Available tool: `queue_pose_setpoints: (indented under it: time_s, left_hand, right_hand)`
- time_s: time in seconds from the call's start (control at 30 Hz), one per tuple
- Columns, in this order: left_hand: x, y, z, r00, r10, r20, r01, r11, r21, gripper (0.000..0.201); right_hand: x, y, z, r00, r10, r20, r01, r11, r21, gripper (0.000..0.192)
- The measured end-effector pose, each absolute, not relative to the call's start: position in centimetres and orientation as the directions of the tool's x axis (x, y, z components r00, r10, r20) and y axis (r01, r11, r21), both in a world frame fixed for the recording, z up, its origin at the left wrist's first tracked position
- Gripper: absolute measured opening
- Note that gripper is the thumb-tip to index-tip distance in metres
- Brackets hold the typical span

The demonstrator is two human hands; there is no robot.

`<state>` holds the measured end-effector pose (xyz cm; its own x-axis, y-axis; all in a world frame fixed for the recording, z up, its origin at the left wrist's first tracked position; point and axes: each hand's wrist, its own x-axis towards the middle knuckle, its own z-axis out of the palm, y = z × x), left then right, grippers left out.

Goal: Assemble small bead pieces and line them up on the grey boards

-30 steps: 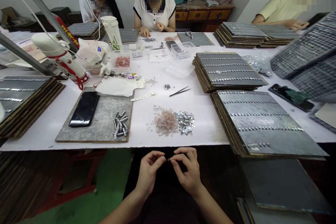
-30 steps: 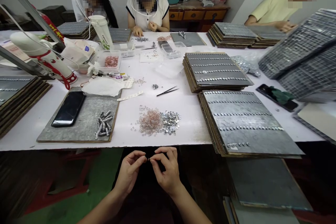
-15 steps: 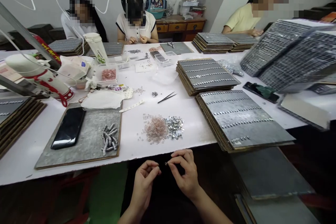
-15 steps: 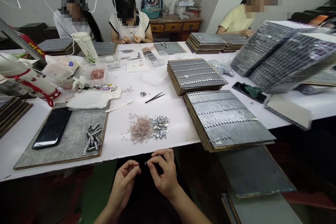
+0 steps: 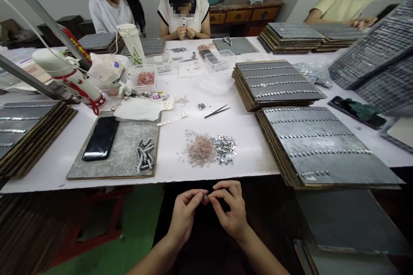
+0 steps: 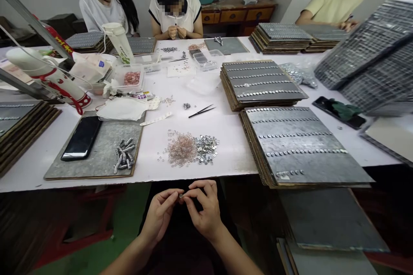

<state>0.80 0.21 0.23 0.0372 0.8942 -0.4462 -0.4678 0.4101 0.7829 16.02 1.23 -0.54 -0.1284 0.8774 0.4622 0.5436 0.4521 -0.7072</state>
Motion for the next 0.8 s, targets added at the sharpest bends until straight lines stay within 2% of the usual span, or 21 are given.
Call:
queue_pose_setpoints:
  time_s: [0.8]
  left_hand:
    - [0.9,0.32,0.05,-0.002,0.884,-0.467,-0.428,0.421,0.8,0.021]
  right_hand:
    - [15.88,1.58,-1.57,-0.131,0.895,0.426,0.558,0.422,-0.714,0.01]
